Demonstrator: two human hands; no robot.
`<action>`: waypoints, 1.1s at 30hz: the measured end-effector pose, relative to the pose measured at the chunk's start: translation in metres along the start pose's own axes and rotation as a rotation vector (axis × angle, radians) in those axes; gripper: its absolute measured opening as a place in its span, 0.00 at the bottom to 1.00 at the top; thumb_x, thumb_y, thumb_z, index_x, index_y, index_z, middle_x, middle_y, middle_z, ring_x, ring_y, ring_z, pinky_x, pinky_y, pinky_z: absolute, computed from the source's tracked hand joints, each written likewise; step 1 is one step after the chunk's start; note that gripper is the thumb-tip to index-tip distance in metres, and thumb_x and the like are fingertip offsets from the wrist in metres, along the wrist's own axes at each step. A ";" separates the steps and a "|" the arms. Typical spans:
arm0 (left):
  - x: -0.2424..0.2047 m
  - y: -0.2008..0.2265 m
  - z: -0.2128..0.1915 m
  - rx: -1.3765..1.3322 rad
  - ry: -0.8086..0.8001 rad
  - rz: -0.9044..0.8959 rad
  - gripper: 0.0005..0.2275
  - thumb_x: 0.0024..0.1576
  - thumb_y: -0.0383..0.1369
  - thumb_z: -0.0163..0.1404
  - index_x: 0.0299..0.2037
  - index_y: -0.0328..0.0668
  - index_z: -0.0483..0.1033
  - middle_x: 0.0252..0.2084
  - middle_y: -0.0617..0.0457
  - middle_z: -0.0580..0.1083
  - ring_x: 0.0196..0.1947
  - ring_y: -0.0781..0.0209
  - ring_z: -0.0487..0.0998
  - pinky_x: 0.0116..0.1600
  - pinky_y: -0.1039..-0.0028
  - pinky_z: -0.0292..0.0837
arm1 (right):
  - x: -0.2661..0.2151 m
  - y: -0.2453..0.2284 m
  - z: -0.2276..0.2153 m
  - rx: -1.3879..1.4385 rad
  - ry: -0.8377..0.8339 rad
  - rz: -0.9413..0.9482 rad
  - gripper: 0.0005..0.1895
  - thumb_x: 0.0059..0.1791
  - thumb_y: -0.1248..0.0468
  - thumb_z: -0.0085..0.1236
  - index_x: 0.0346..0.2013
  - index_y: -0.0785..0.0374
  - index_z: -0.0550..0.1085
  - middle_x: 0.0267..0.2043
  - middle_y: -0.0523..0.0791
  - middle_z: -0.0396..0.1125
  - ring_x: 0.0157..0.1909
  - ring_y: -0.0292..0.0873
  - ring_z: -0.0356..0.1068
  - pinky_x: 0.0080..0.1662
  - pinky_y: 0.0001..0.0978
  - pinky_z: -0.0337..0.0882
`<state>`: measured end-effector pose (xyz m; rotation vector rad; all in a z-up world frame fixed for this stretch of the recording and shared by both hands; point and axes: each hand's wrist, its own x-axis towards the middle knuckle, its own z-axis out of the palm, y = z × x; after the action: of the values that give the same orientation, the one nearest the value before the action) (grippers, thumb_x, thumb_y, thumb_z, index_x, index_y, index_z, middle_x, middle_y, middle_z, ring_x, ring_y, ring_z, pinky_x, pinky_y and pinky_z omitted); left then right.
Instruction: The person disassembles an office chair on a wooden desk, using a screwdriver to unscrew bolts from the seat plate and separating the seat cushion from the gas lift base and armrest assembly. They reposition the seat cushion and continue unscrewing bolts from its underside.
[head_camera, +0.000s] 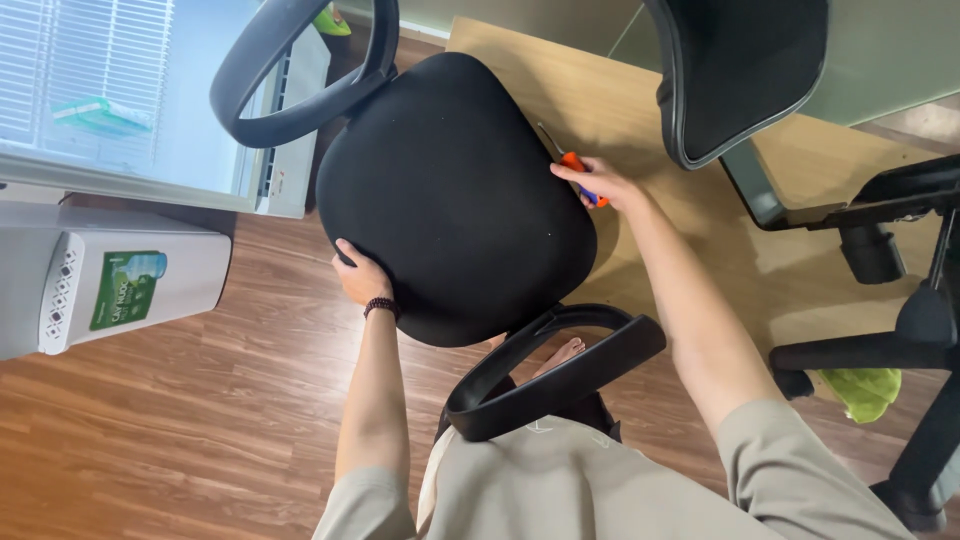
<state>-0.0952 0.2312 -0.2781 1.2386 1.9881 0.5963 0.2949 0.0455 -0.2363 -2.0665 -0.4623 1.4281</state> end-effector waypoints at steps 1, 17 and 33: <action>-0.001 0.002 0.000 -0.001 -0.005 -0.014 0.33 0.64 0.60 0.31 0.60 0.38 0.71 0.56 0.40 0.76 0.55 0.42 0.76 0.59 0.58 0.69 | 0.004 0.001 0.000 0.015 -0.012 0.029 0.33 0.41 0.32 0.60 0.39 0.57 0.73 0.22 0.38 0.63 0.19 0.33 0.64 0.24 0.25 0.66; 0.009 -0.007 0.003 -0.073 -0.023 -0.117 0.39 0.60 0.64 0.36 0.51 0.26 0.78 0.50 0.36 0.79 0.52 0.43 0.79 0.59 0.61 0.72 | 0.044 0.003 0.003 0.016 0.026 0.159 0.39 0.42 0.23 0.51 0.22 0.57 0.69 0.21 0.39 0.60 0.19 0.32 0.60 0.23 0.25 0.61; 0.017 -0.019 -0.008 -0.186 -0.155 -0.145 0.41 0.60 0.64 0.33 0.55 0.24 0.76 0.54 0.38 0.78 0.55 0.47 0.79 0.61 0.64 0.70 | -0.006 -0.012 0.008 0.006 -0.107 0.022 0.29 0.42 0.36 0.63 0.26 0.58 0.69 0.22 0.38 0.59 0.22 0.33 0.61 0.26 0.26 0.63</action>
<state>-0.1171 0.2385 -0.2920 0.9886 1.8304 0.5802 0.2860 0.0534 -0.2262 -2.0029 -0.4791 1.5567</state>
